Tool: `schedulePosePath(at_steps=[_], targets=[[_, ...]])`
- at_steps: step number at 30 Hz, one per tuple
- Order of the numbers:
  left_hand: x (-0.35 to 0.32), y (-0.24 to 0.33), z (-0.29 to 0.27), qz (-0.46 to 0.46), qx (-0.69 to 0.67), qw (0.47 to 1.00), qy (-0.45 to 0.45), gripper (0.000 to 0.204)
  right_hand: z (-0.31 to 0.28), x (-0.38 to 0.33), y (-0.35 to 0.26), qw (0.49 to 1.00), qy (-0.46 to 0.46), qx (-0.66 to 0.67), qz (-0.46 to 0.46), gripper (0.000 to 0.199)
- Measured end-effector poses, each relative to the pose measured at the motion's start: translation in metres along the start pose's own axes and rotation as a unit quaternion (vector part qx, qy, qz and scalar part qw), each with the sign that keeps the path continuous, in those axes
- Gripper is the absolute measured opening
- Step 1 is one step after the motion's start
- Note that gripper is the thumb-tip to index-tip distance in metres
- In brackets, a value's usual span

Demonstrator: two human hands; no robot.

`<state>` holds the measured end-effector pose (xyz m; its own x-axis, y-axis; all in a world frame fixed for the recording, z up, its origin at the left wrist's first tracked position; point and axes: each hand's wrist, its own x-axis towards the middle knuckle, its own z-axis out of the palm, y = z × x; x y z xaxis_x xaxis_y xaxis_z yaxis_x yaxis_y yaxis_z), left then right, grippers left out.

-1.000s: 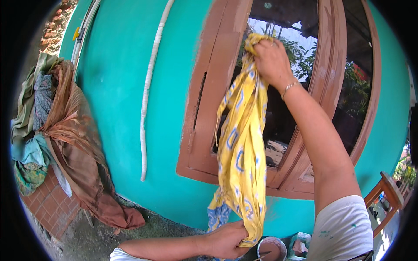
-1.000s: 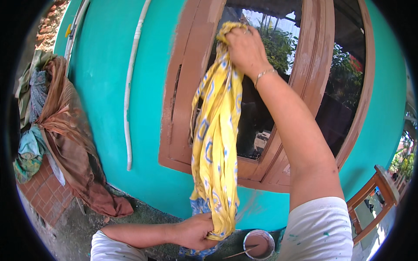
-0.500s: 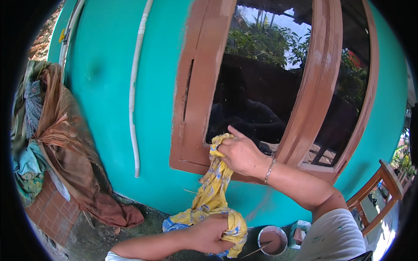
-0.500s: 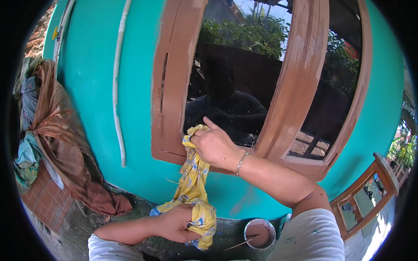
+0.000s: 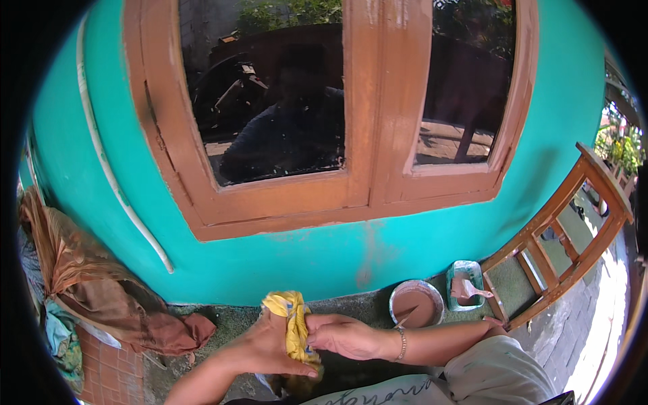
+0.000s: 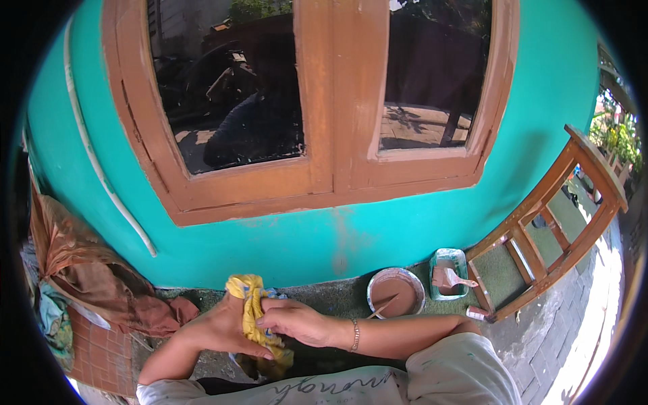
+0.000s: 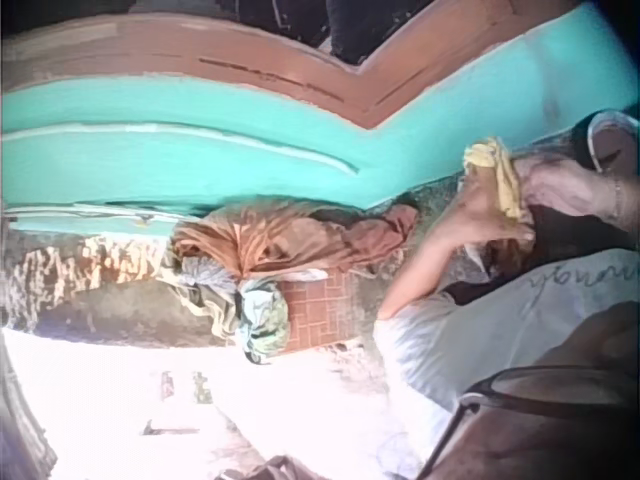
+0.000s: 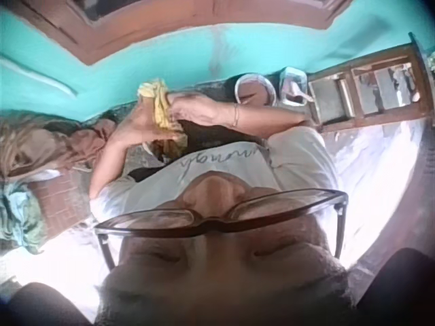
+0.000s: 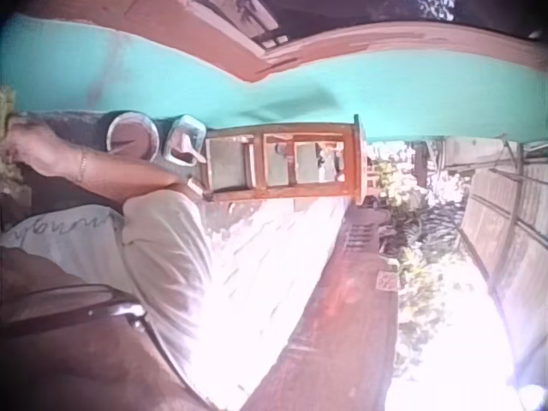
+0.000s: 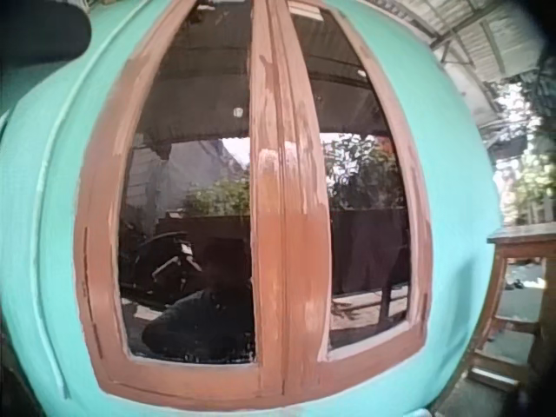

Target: The person wipes down a wooden window frame with a yellow cloth before applying brown paint to the wood using a paintbrush.

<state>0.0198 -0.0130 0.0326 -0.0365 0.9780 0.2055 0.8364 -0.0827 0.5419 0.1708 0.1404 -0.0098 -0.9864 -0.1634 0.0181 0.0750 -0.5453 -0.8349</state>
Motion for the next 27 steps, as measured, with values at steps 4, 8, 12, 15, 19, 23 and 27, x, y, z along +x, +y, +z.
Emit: schedulePosePath(at_steps=[4, 8, 12, 15, 19, 23, 27], targets=[[0.017, -0.035, 0.044, -0.093, -0.113, 0.966, -0.215, 0.062, -0.052, -0.024, 0.041, 0.992, 0.008, 0.066, 0.109, 0.045], [0.018, -0.053, 0.071, -0.135, -0.089, 0.915, -0.371, 0.050, -0.063, -0.064, -0.002, 0.932, -0.112, -0.287, 0.191, 0.057], [0.010, -0.072, 0.105, -0.162, -0.030, 0.907, -0.387, 0.051, -0.076, -0.137, -0.061, 0.883, 0.001, -0.442, 0.157, 0.048], [0.006, -0.090, 0.146, -0.185, 0.016, 0.901, -0.392, 0.055, -0.089, -0.193, -0.099, 0.867, 0.128, -0.469, 0.107, 0.044], [0.010, -0.099, 0.192, -0.222, 0.117, 0.844, -0.475, 0.059, -0.076, -0.244, -0.142, 0.868, 0.265, -0.419, 0.004, 0.039], [0.024, -0.091, 0.206, -0.184, 0.207, 0.816, -0.507, 0.055, -0.079, -0.276, -0.160, 0.827, 0.326, -0.452, -0.075, 0.038], [0.009, -0.120, 0.225, -0.180, 0.087, 0.864, -0.462, 0.044, -0.096, -0.280, -0.151, 0.828, 0.317, -0.451, -0.106, 0.038]])
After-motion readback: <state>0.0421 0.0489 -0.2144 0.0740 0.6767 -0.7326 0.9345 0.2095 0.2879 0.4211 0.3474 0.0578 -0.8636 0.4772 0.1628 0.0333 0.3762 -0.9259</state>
